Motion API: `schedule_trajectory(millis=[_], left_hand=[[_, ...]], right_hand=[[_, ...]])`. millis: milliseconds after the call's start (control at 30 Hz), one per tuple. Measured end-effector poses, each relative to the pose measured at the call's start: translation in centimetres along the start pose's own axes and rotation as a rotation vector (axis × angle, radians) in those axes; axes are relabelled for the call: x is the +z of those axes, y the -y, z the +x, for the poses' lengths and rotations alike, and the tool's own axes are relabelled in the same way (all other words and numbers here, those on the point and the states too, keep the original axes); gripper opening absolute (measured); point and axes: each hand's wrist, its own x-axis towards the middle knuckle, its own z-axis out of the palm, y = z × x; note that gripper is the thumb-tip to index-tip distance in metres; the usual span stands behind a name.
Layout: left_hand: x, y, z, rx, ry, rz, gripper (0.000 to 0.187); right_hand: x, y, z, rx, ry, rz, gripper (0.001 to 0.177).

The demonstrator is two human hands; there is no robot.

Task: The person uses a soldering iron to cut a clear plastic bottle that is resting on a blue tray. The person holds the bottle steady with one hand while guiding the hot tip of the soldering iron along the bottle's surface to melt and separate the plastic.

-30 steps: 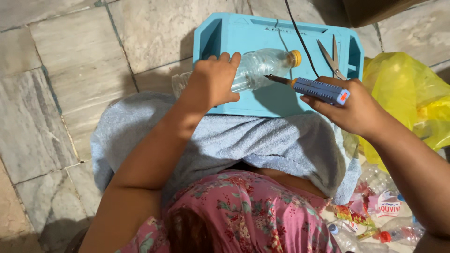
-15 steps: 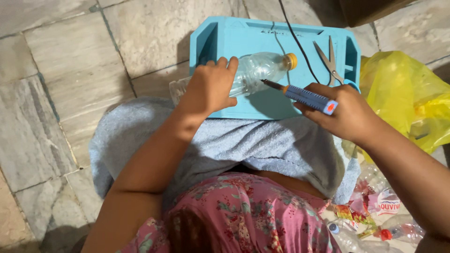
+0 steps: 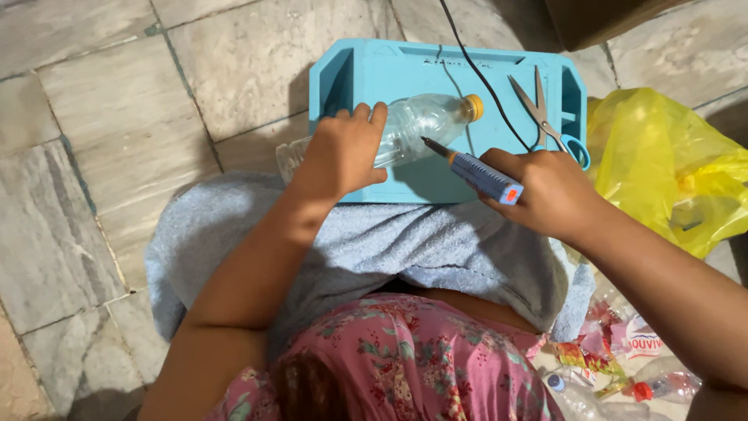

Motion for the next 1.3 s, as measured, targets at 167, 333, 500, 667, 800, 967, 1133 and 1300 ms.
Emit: schedule_trajectory(millis=[167, 333, 500, 667, 800, 967, 1133, 1300], left_hand=[[0.0, 0.0, 0.1, -0.017, 0.017, 0.007, 0.091], [0.0, -0.2, 0.1, -0.008, 0.015, 0.023, 0.092], [-0.1, -0.3, -0.2, -0.002, -0.035, -0.005, 0.094], [-0.1, 0.0, 0.1, -0.064, 0.040, -0.042, 0.085], [-0.3, 0.3, 0.7, -0.112, 0.123, -0.105, 0.077], [-0.5, 0.2, 0.9, -0.123, 0.173, -0.104, 0.078], [-0.3, 0.3, 1.4, -0.149, 0.247, -0.129, 0.078], [-0.7, 2.2, 1.9, -0.149, 0.343, -0.257, 0.078]], right_hand=[[0.2, -0.3, 0.1, -0.023, -0.036, 0.054, 0.040], [0.3, -0.3, 0.5, -0.002, -0.013, 0.027, 0.041], [0.5, -0.3, 1.0, 0.027, 0.016, 0.032, 0.037], [-0.1, -0.5, 1.1, -0.032, -0.056, 0.144, 0.032], [-0.5, -0.3, 0.9, 0.025, -0.047, 0.136, 0.033], [-1.3, 0.1, 0.3, 0.118, 0.026, 0.067, 0.034], [-2.8, 0.5, -1.3, 0.111, -0.011, 0.052, 0.035], [-5.5, -0.7, -4.0, 0.092, -0.087, 0.274, 0.030]])
